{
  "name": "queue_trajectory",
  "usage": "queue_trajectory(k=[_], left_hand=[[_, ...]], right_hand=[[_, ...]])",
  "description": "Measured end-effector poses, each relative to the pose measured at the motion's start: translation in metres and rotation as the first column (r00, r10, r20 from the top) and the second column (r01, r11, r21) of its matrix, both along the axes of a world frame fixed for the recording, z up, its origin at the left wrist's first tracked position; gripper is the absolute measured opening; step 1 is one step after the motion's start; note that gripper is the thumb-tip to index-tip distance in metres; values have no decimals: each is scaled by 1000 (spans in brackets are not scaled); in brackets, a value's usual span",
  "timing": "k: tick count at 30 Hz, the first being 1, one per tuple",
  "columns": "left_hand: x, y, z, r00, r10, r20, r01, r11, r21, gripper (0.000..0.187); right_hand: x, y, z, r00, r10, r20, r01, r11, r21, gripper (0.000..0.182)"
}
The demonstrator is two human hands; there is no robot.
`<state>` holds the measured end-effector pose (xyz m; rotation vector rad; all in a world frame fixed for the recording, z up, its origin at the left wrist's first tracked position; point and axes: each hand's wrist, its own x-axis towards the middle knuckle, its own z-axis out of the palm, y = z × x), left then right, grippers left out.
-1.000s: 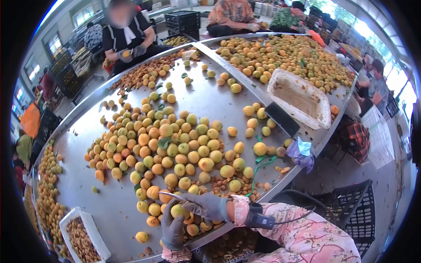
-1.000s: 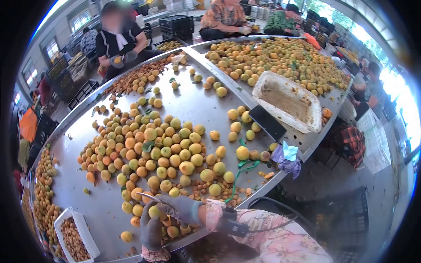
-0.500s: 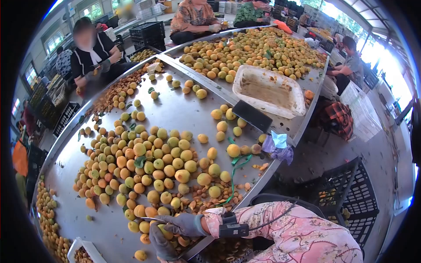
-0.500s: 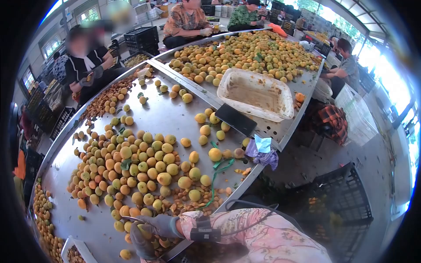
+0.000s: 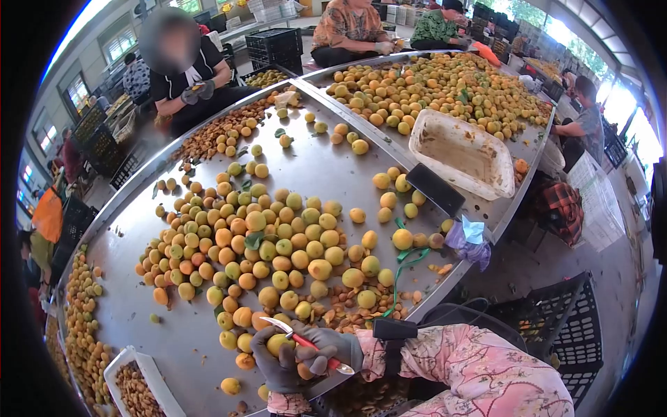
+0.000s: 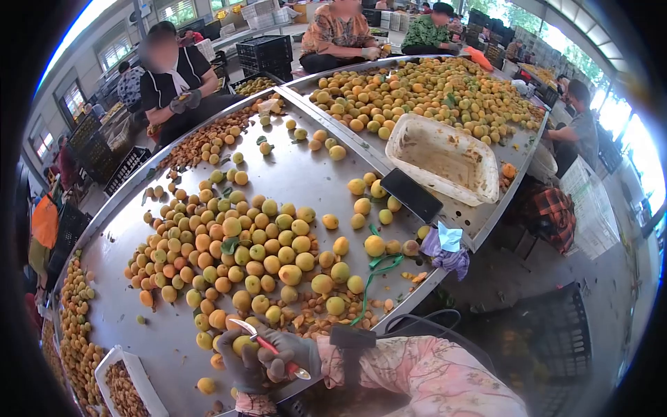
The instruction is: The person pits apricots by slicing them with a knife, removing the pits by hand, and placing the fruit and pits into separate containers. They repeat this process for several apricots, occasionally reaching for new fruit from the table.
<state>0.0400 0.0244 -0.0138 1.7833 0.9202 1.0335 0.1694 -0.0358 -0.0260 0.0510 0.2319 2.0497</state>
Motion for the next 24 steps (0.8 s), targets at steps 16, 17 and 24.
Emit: queue_trajectory(k=[16,17,24], left_hand=[[-25,17,-19,695,232,681,483,550,-681,39],[-20,22,-3,726,72,684,497,632,-594,45],[-25,28,15,779,-131,613,514,694,-505,60]], right_hand=[[43,-5,32,-535,-495,685,-146,852,502,38],[41,-9,45,-511,-315,800,-168,949,266,45],[36,-18,62,-349,-519,780,-319,849,422,51]])
